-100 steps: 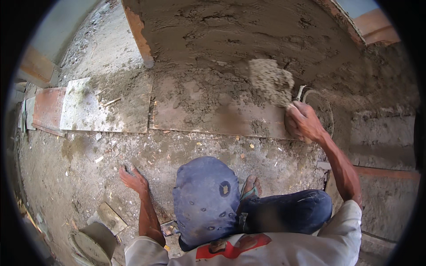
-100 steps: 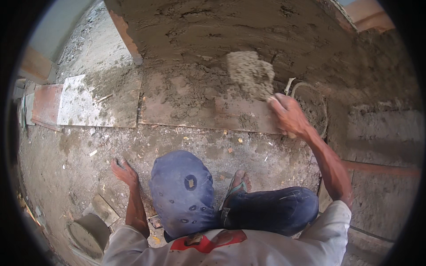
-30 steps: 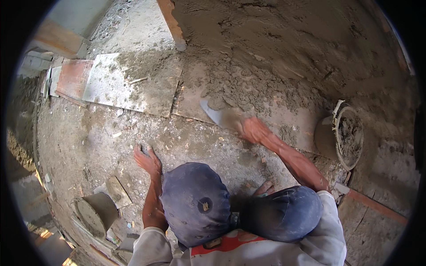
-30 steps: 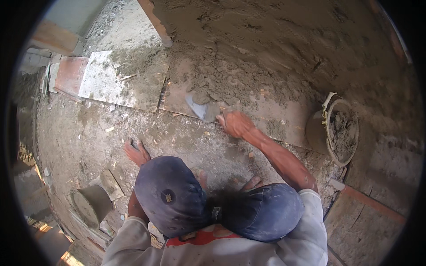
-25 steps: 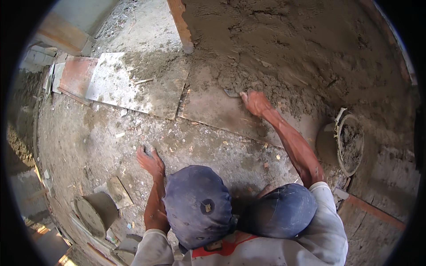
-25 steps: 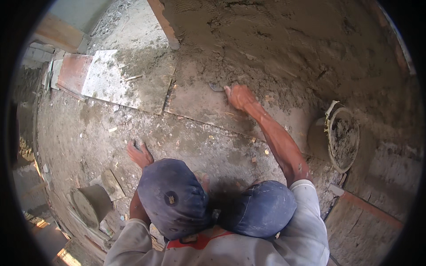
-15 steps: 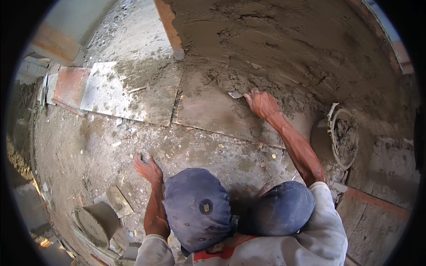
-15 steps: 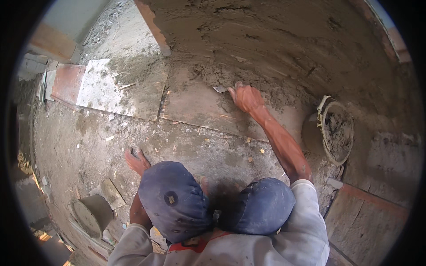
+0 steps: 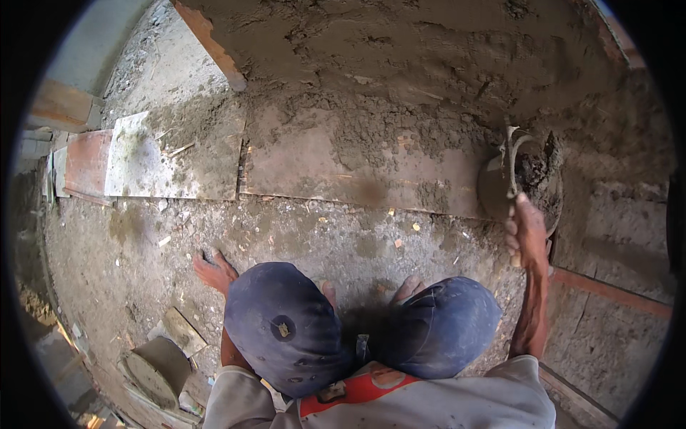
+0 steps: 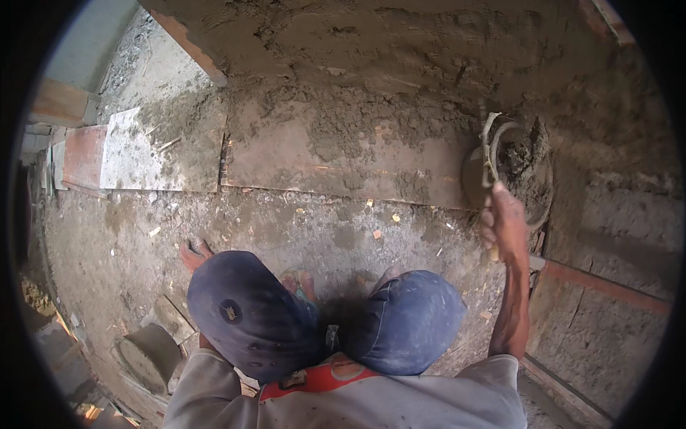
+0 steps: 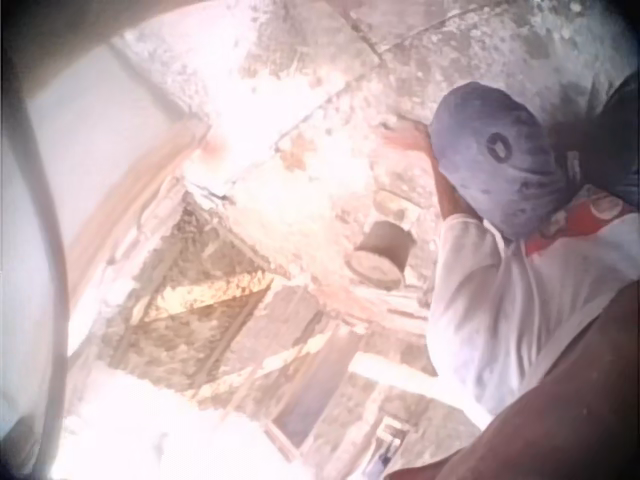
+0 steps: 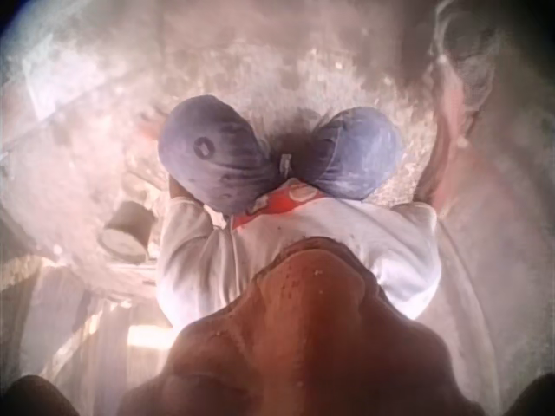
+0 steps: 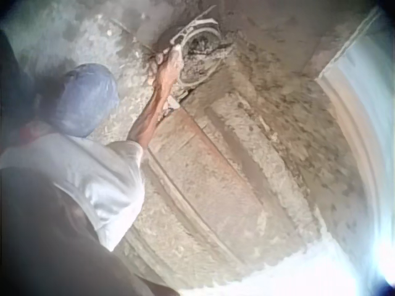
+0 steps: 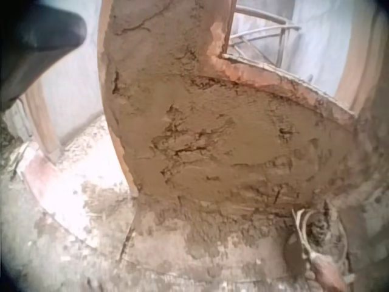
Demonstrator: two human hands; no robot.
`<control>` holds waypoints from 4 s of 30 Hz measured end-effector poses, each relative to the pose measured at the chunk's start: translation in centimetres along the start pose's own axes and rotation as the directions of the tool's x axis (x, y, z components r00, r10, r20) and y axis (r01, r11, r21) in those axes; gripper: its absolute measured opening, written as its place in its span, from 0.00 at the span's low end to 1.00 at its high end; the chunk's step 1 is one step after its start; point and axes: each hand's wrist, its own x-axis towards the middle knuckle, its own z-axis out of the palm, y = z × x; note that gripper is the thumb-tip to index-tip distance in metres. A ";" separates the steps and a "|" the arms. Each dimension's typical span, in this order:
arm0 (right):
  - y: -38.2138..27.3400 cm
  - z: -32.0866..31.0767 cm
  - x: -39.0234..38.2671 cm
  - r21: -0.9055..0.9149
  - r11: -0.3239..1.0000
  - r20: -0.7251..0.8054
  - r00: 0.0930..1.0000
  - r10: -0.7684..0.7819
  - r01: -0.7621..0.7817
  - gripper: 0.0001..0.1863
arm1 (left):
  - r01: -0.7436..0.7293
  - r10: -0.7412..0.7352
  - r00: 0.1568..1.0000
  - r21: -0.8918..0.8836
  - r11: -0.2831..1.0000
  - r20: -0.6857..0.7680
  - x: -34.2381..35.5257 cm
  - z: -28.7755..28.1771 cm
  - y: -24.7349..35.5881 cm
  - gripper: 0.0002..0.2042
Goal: The person applies a cement mixture to a wall using a trowel, scooping the material from a bucket and spreading it over the rough surface to create a smoother finish.
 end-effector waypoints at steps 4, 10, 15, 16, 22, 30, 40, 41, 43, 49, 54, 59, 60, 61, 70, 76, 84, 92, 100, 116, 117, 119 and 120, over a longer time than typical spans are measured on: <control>4.5 11.5 0.3 0.082 0.950 0.626 0.757 0.187 -0.302 0.19 | 0.043 -0.043 0.999 0.045 0.998 0.016 0.2 0.0 0.1 0.29; 5.2 26.8 7.0 0.115 0.920 0.730 0.660 0.177 -0.374 0.14 | -0.004 0.004 1.000 -0.021 1.000 0.023 0.1 -0.2 -0.2 0.28; 7.4 20.7 12.9 0.432 0.772 0.608 0.783 0.132 -0.466 0.14 | -0.076 0.073 0.996 -0.049 0.996 -0.049 0.0 -0.1 -0.4 0.26; 8.3 19.4 13.0 0.457 0.763 0.579 0.804 0.134 -0.456 0.14 | -0.061 0.059 0.998 -0.049 0.997 -0.037 0.1 -0.2 -0.3 0.25; 8.8 13.5 9.2 0.465 0.814 0.311 0.925 0.218 -0.348 0.16 | -0.027 0.027 1.000 -0.041 0.999 -0.014 0.0 -0.5 0.0 0.25; 11.1 17.0 1.6 0.095 0.834 0.751 0.589 0.299 -0.544 0.16 | -0.167 0.164 0.977 -0.008 0.986 -0.135 0.6 1.2 -1.8 0.24; 12.1 7.6 7.0 0.219 0.929 0.337 0.917 0.213 -0.297 0.17 | -0.110 0.109 0.985 -0.001 0.994 -0.135 0.6 1.9 -3.0 0.27; 12.6 7.8 5.6 0.211 0.948 0.308 0.937 0.167 -0.239 0.13 | -0.111 0.111 0.987 0.006 0.994 -0.120 0.7 2.0 -3.1 0.27; 14.2 9.2 2.0 0.158 0.983 0.225 0.973 0.055 -0.092 0.08 | -0.088 0.090 0.992 0.031 0.996 -0.083 0.8 2.2 -3.3 0.27; 18.3 13.7 -3.1 0.626 0.736 0.000 0.944 0.329 -0.257 0.07 | -0.124 0.126 0.983 0.027 0.992 -0.135 0.8 2.3 -2.9 0.29; 16.9 18.9 4.4 0.671 0.718 -0.056 0.954 0.296 -0.183 0.05 | -0.140 0.142 0.982 0.021 0.990 -0.122 1.6 2.1 -2.2 0.30; 13.0 20.5 14.2 0.622 0.783 -0.153 0.981 0.122 0.000 0.03 | -0.138 0.137 0.985 0.004 0.990 -0.107 1.5 1.7 -2.0 0.31; 12.2 20.3 15.8 0.655 0.754 -0.087 0.986 0.141 -0.050 0.04 | -0.137 0.137 0.986 -0.002 0.991 -0.100 1.5 1.7 -2.0 0.32; 11.3 20.2 17.1 0.684 0.723 -0.020 0.988 0.155 -0.100 0.04 | -0.136 0.135 0.986 -0.004 0.991 -0.100 1.5 1.6 -2.0 0.32; 7.4 15.8 12.8 0.694 0.718 -0.012 0.997 0.077 -0.047 0.05 | -0.147 0.144 0.987 -0.036 0.988 -0.068 1.7 1.2 -1.7 0.35; 3.0 8.5 4.2 0.660 0.750 0.118 0.992 -0.049 -0.042 0.03 | -0.162 0.160 0.986 -0.053 0.985 -0.043 1.9 1.1 -0.8 0.37; 1.9 -1.1 0.2 0.924 0.353 -0.007 0.931 -0.365 0.145 0.12 | -0.161 0.161 0.987 -0.085 0.983 -0.015 2.6 1.2 -0.7 0.39; 13.4 13.3 2.7 0.711 0.691 0.016 0.985 0.173 -0.133 0.07 | -0.136 0.182 0.978 -0.352 0.926 0.100 2.1 -2.7 5.4 0.42; 14.0 17.2 21.5 0.835 0.542 -0.109 0.935 0.337 -0.098 0.10 | 0.831 0.187 0.493 -0.523 0.187 0.850 -1.4 -10.7 16.5 0.45; 4.8 7.0 5.5 0.813 0.542 0.321 0.941 -0.108 -0.215 0.06 | 0.056 0.527 0.168 -0.542 0.839 0.833 5.0 -25.8 37.8 0.38; 3.9 5.3 3.9 0.795 0.555 0.369 0.922 -0.121 -0.245 0.07 | -0.034 0.559 0.154 -0.561 0.827 0.815 4.9 -25.6 39.1 0.36; 2.3 1.6 1.1 0.821 0.482 0.427 0.891 -0.158 -0.308 0.08 | 0.061 0.484 0.128 -0.494 0.867 0.866 4.4 -25.8 40.5 0.30; 1.6 -0.3 -0.4 0.834 0.420 0.468 0.862 -0.194 -0.358 0.08 | 0.083 0.453 0.111 -0.462 0.883 0.885 4.3 -25.8 41.0 0.27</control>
